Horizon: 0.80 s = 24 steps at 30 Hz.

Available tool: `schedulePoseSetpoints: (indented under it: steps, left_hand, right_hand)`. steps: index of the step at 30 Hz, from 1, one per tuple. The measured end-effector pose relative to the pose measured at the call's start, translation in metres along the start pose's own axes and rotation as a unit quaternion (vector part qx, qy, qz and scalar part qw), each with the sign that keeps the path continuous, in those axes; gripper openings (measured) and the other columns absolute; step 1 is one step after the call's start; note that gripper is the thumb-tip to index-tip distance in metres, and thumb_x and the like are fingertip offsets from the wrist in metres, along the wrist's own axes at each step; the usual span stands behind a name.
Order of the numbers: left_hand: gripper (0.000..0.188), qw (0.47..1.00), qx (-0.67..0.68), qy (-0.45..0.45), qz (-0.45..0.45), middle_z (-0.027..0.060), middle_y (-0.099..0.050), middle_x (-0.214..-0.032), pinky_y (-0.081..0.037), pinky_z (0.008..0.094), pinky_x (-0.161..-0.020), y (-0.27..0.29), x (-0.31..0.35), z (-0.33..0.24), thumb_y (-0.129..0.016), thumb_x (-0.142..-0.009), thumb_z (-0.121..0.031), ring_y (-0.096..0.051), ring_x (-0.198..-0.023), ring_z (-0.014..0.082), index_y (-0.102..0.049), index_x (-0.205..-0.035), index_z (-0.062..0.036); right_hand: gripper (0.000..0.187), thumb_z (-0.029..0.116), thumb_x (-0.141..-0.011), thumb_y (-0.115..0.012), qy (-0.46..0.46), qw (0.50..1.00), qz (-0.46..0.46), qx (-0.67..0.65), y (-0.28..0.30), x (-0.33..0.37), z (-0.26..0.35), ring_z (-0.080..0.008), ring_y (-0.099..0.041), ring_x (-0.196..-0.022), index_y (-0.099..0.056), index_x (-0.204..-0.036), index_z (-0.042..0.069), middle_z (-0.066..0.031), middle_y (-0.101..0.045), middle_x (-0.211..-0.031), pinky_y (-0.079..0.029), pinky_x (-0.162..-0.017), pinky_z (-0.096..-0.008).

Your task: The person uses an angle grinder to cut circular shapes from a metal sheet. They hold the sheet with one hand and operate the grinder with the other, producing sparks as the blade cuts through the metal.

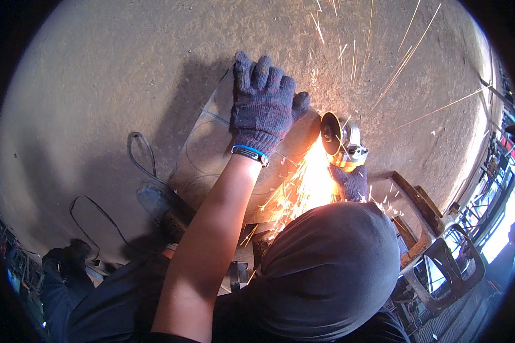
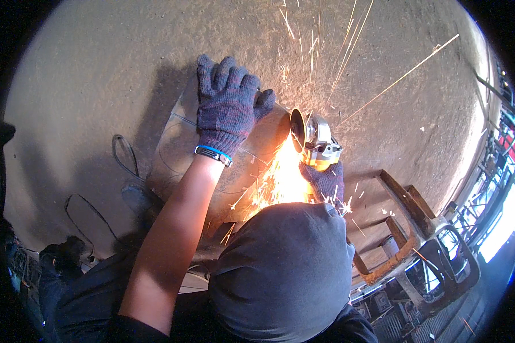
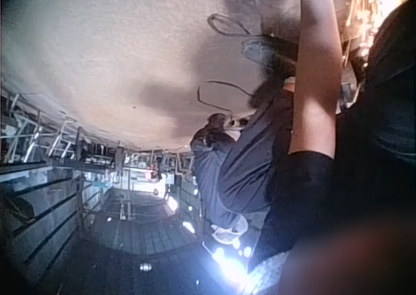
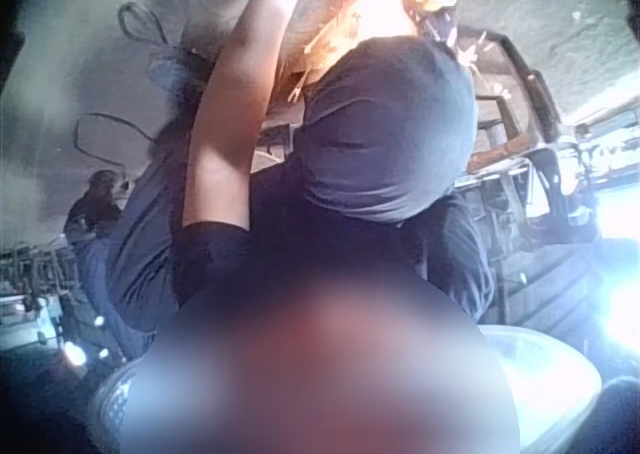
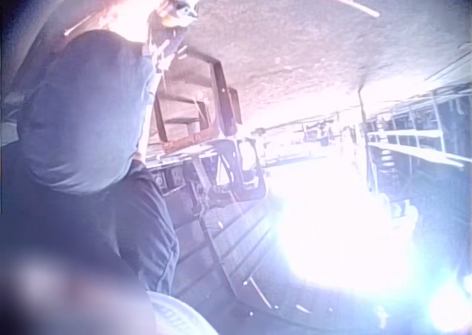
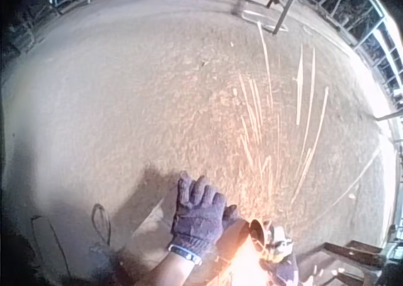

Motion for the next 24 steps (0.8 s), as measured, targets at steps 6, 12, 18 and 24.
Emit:
schedulePoseSetpoints:
  steps: [6, 12, 18, 24]
  left_hand:
    - [0.034, 1.0, 0.001, 0.015, 0.017, 0.0101, -0.062, -0.101, -0.019, 0.0636, -0.115, 0.0, 0.001, 0.002, -0.065, -0.087, -0.046, -0.05, -0.119, 0.0308, -0.068, -0.09, -0.0113]
    - [0.033, 1.0, -0.001, 0.005, 0.001, 0.0088, -0.06, -0.098, -0.021, 0.063, -0.114, 0.006, -0.002, -0.002, -0.067, -0.085, -0.045, -0.05, -0.115, 0.0302, -0.065, -0.086, -0.0123]
    - [0.032, 1.0, 0.006, 0.004, 0.018, 0.0076, -0.06, -0.099, -0.022, 0.0639, -0.113, 0.007, -0.003, -0.002, -0.068, -0.084, -0.045, -0.05, -0.115, 0.0301, -0.064, -0.086, -0.0125]
    - [0.03, 1.0, 0.011, 0.003, 0.006, 0.0073, -0.058, -0.097, -0.022, 0.0632, -0.114, 0.008, -0.003, -0.002, -0.07, -0.082, -0.043, -0.051, -0.109, 0.0302, -0.063, -0.085, -0.0141]
  right_hand:
    - [0.058, 0.019, -0.072, -0.089, 0.026, 0.994, -0.037, 0.099, 0.007, -0.002, -0.005, -0.0192, -0.069, -0.092, -0.061, -0.12, 0.001, -0.0107, -0.071, -0.105, -0.055, -0.079, -0.0335]
    - [0.051, 0.015, -0.075, -0.086, 0.061, 0.989, -0.032, 0.128, 0.005, -0.001, 0.012, -0.0202, -0.069, -0.089, -0.062, -0.117, 0.001, -0.0109, -0.071, -0.103, -0.056, -0.078, -0.0333]
    - [0.061, 0.01, -0.073, -0.084, 0.022, 0.999, -0.017, 0.024, 0.012, 0.015, 0.014, -0.0203, -0.069, -0.092, -0.054, -0.125, 0.0, -0.0119, -0.07, -0.106, -0.056, -0.081, -0.0337]
    - [0.064, 0.015, -0.07, -0.085, -0.022, 0.992, -0.022, 0.119, 0.017, 0.023, 0.009, -0.0177, -0.064, -0.1, -0.056, -0.127, 0.002, -0.0076, -0.068, -0.112, -0.051, -0.089, -0.0337]
Point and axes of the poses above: each hand's wrist, its own x-axis away from the middle knuckle, its own y-axis out of the back of the hand, z = x × y, the point moved 6 cm from there along -x, towards the middle knuckle
